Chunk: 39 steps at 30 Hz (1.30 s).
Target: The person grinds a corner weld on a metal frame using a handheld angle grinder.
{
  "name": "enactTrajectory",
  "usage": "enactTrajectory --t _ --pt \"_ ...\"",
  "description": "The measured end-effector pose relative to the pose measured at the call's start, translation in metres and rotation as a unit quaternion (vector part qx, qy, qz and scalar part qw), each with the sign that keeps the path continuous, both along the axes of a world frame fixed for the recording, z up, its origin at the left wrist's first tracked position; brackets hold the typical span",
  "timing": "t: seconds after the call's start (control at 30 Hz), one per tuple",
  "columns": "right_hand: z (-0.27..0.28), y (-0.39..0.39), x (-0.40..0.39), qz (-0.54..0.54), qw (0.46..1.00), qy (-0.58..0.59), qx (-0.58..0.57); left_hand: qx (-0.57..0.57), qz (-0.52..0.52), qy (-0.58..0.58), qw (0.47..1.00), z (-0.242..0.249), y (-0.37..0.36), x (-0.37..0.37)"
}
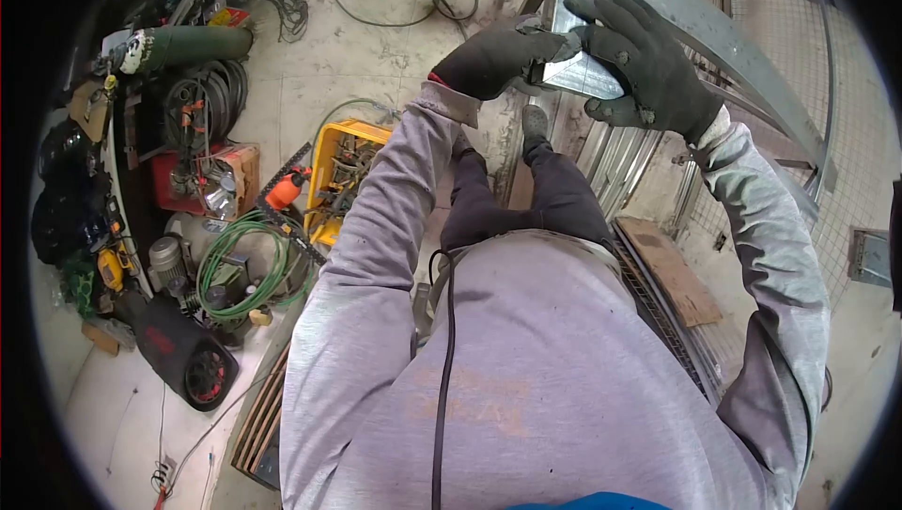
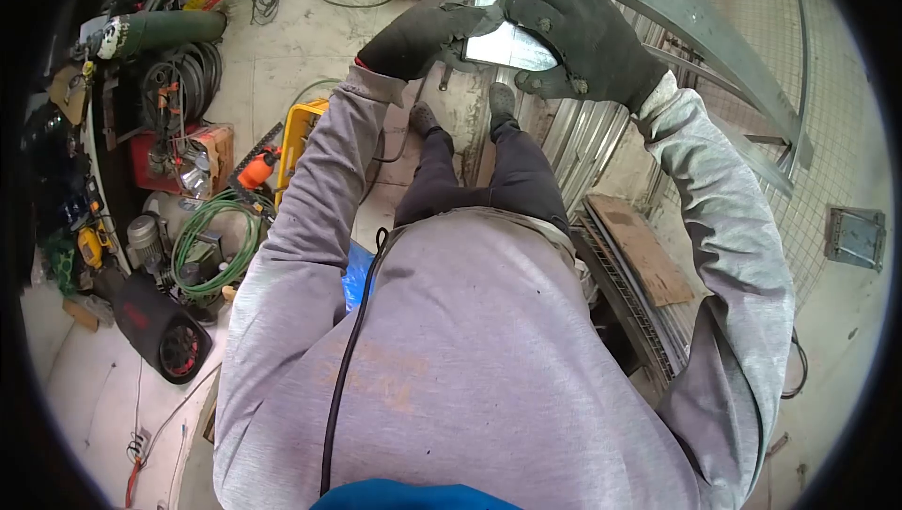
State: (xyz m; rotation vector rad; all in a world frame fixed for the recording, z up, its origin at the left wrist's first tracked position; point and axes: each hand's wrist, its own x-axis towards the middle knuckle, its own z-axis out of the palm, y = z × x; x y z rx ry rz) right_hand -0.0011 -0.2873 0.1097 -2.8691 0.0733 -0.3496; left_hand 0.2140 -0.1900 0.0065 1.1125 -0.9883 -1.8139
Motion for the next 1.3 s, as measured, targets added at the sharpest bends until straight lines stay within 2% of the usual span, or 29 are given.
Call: enactTrajectory --t 0.03,0.1,0.2,0.27,0.3,0.33,0.4,0.43,0.47,0.5,0.57,0.7,0.77,0.8,0.87,0.9,1.0,1.03,1.1,1.2,1.3 --pt "0.002 0.004 -0.002 -0.025 0.999 -0.005 -0.025 -0.114 -0.014 -0.059 0.992 -0.004 0.002 0.0" --pt "0.001 0.008 -0.004 -0.058 0.997 -0.016 -0.048 -0.225 -0.036 -0.12 0.966 -0.009 0.002 0.003" --pt "-0.008 0.022 -0.017 -0.124 0.986 -0.062 -0.094 -0.159 -0.027 -0.115 0.98 -0.01 0.006 0.001" --pt "-0.011 0.037 -0.03 -0.209 0.972 -0.084 -0.058 -0.235 -0.019 -0.153 0.96 -0.008 0.006 0.002" --pt "-0.011 0.039 -0.035 -0.217 0.973 -0.061 -0.051 -0.26 -0.017 -0.166 0.951 -0.01 0.005 0.003" --pt "-0.011 0.04 -0.041 -0.218 0.972 -0.064 -0.053 -0.218 -0.011 -0.127 0.968 -0.012 0.004 0.003" --pt "-0.012 0.045 -0.05 -0.264 0.964 0.008 0.028 -0.174 -0.01 -0.089 0.981 -0.01 0.005 0.001" --pt "-0.012 0.045 -0.051 -0.268 0.963 0.006 0.028 -0.111 0.022 -0.038 0.993 -0.005 0.007 -0.002" --pt "-0.013 0.045 -0.052 -0.263 0.963 0.013 0.051 -0.046 0.053 0.014 0.997 -0.001 0.007 -0.004" --pt "-0.013 0.044 -0.052 -0.258 0.963 0.019 0.073 -0.047 0.05 0.014 0.998 0.0 0.005 -0.004" --pt "-0.016 0.043 -0.051 -0.261 0.962 0.018 0.075 0.033 0.04 0.061 0.997 0.003 0.003 -0.002" --pt "-0.019 0.044 -0.05 -0.27 0.959 0.017 0.083 -0.022 0.042 0.034 0.998 -0.01 0.004 -0.002" --pt "-0.016 0.045 -0.048 -0.272 0.958 0.022 0.088 -0.132 0.02 -0.043 0.99 -0.008 0.006 0.0" --pt "-0.014 0.046 -0.047 -0.274 0.957 0.027 0.092 -0.131 0.019 -0.043 0.99 -0.005 0.005 0.0" --pt "-0.016 0.048 -0.047 -0.276 0.957 0.023 0.084 -0.031 0.032 0.0 0.999 0.0 0.004 -0.002" --pt "-0.016 0.049 -0.047 -0.277 0.958 0.018 0.074 -0.03 0.031 0.002 0.999 0.001 0.005 -0.002" --pt "-0.014 0.05 -0.046 -0.28 0.957 0.02 0.078 -0.087 0.023 -0.047 0.995 -0.004 0.006 -0.002" --pt "-0.015 0.05 -0.046 -0.28 0.957 0.021 0.078 -0.158 0.034 -0.056 0.985 -0.014 0.005 -0.003" --pt "-0.017 0.051 -0.047 -0.277 0.959 0.011 0.059 -0.228 0.044 -0.064 0.971 -0.029 0.002 -0.002" --pt "-0.016 0.05 -0.046 -0.269 0.962 0.009 0.052 -0.195 0.013 -0.1 0.976 -0.037 -0.001 0.002" --pt "-0.02 0.049 -0.046 -0.273 0.96 0.005 0.069 -0.147 0.016 -0.055 0.987 -0.033 0.0 0.002"
